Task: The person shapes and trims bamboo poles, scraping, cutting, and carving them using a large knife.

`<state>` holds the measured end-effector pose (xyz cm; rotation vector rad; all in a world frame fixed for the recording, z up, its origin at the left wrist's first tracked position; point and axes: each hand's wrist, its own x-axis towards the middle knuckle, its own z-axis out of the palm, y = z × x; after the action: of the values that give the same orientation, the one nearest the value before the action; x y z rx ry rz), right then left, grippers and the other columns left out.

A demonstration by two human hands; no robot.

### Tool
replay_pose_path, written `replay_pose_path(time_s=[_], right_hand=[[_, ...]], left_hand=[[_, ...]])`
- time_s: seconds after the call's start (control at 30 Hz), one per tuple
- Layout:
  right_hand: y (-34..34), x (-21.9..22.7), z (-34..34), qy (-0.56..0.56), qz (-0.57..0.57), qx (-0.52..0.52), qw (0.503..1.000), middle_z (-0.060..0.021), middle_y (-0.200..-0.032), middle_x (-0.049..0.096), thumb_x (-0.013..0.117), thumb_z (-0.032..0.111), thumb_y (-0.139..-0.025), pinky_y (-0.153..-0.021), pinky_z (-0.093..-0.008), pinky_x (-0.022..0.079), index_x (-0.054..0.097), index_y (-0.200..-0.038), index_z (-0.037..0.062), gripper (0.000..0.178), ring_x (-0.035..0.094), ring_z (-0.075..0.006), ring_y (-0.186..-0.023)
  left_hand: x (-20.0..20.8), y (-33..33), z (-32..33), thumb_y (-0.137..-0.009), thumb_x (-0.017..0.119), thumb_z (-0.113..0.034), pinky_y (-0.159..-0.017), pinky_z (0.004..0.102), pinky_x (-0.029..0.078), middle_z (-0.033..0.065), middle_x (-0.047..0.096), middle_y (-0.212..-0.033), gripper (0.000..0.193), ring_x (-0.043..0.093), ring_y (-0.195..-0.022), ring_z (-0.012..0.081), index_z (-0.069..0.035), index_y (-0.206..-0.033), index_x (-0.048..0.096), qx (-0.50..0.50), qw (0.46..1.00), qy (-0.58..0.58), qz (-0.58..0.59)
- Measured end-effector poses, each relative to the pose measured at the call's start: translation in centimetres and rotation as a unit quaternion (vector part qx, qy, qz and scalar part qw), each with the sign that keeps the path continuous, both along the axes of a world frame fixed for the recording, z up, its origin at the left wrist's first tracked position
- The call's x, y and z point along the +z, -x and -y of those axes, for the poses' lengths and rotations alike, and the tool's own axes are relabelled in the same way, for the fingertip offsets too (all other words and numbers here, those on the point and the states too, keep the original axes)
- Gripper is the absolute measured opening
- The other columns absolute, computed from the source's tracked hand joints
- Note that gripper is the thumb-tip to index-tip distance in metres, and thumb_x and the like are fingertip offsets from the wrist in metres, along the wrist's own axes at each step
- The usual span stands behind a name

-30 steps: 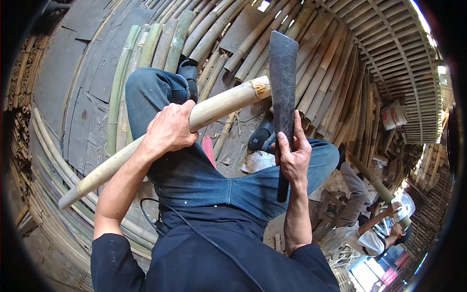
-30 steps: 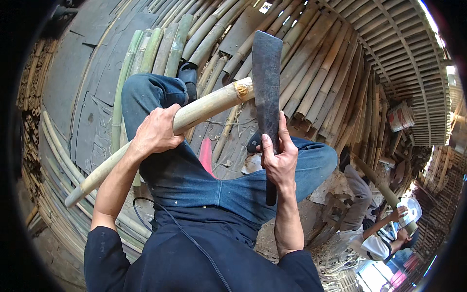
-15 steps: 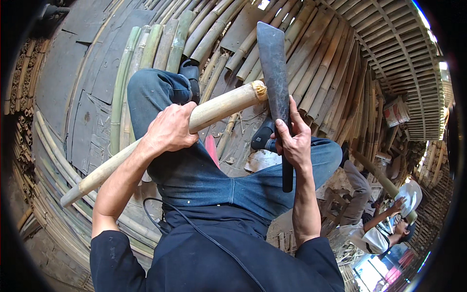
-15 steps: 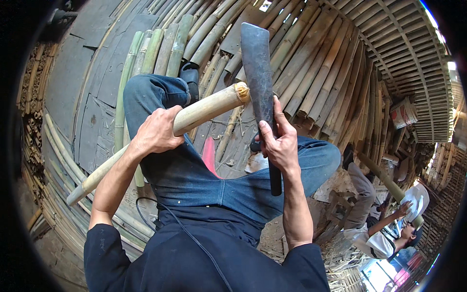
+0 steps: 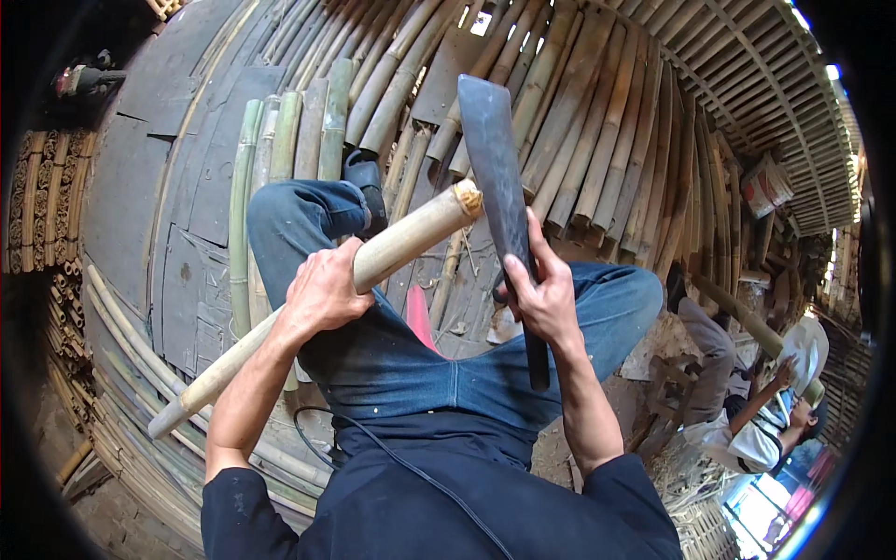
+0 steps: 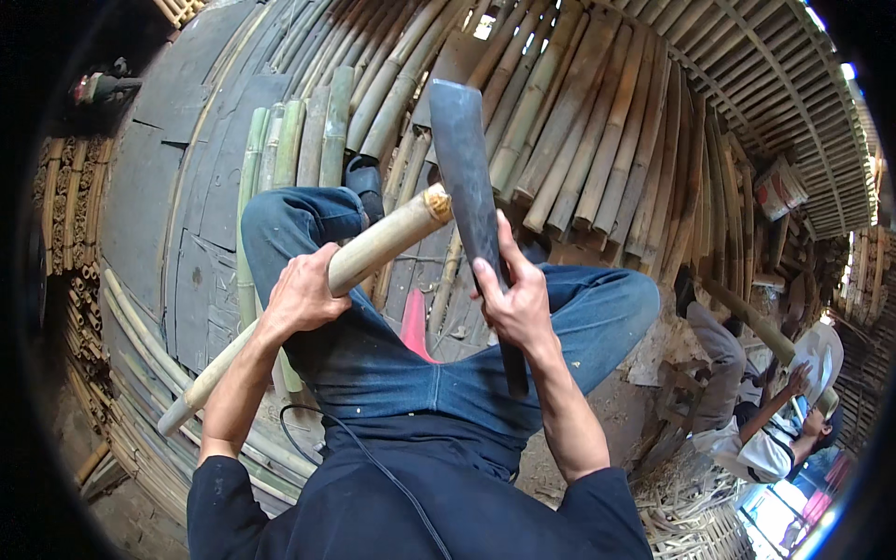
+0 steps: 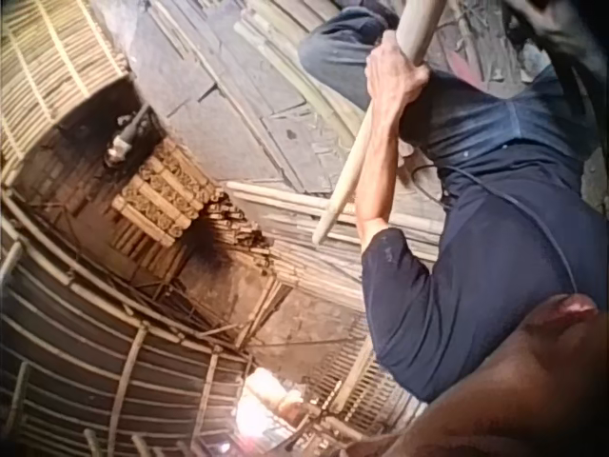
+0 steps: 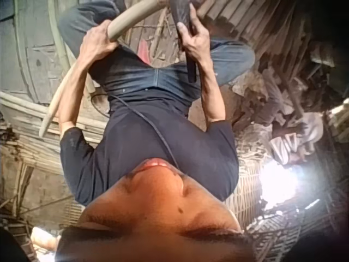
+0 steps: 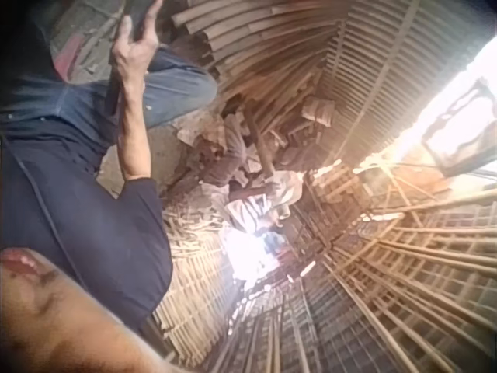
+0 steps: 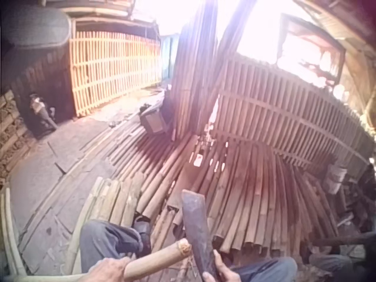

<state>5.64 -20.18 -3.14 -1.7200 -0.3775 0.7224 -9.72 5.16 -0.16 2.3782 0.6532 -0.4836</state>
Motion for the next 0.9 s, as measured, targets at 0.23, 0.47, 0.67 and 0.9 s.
replay_pose_path(time_s=[0.23,0.47,0.67,0.9], right_hand=[[-1.8,0.5,-1.3,0.026,-0.045,-0.011,0.999,-0.0046,-0.080,0.065,0.060,0.012,-0.097,-0.048,-0.0261,0.049,0.032,-0.155,0.0144,0.064,0.057,-0.0068,-0.055],[0.7,-0.2,0.4,-0.001,-0.019,-0.049,0.999,-0.0036,-0.074,0.065,0.058,0.009,-0.097,-0.047,-0.0247,0.048,0.031,-0.155,0.0123,0.065,0.056,-0.0067,-0.052],[-2.1,0.2,-2.9,0.044,-0.050,-0.024,0.997,-0.0023,-0.075,0.059,0.058,0.011,-0.099,-0.042,-0.0236,0.043,0.025,-0.157,0.0159,0.067,0.050,-0.0055,-0.048],[-0.4,-0.1,-1.5,-0.003,-0.102,-0.066,0.993,-0.0047,-0.070,0.063,0.057,0.011,-0.098,-0.040,-0.0245,0.045,0.027,-0.156,0.0147,0.065,0.054,-0.0077,-0.046]], left_hand=[[0.1,-1.0,1.1,-0.068,0.074,-0.015,-0.085,0.0509,0.052,0.0256,0.069,-0.093,0.042,0.065,-0.095,0.0449,-0.002,-0.104,0.058,-0.012,0.999,0.029,-0.027],[0.4,-1.2,1.1,-0.069,0.073,-0.014,-0.085,0.0504,0.052,0.0254,0.068,-0.092,0.042,0.065,-0.095,0.0445,-0.001,-0.105,0.057,-0.035,0.998,0.017,-0.040],[-0.4,-1.1,1.9,-0.068,0.073,-0.014,-0.084,0.0512,0.052,0.0288,0.067,-0.091,0.042,0.065,-0.095,0.0452,0.003,-0.102,0.055,-0.016,0.998,0.053,-0.038],[-1.4,-2.0,2.7,-0.069,0.073,-0.015,-0.085,0.0498,0.053,0.0287,0.068,-0.096,0.043,0.066,-0.096,0.0459,0.002,-0.106,0.056,-0.008,0.999,0.030,-0.039]])
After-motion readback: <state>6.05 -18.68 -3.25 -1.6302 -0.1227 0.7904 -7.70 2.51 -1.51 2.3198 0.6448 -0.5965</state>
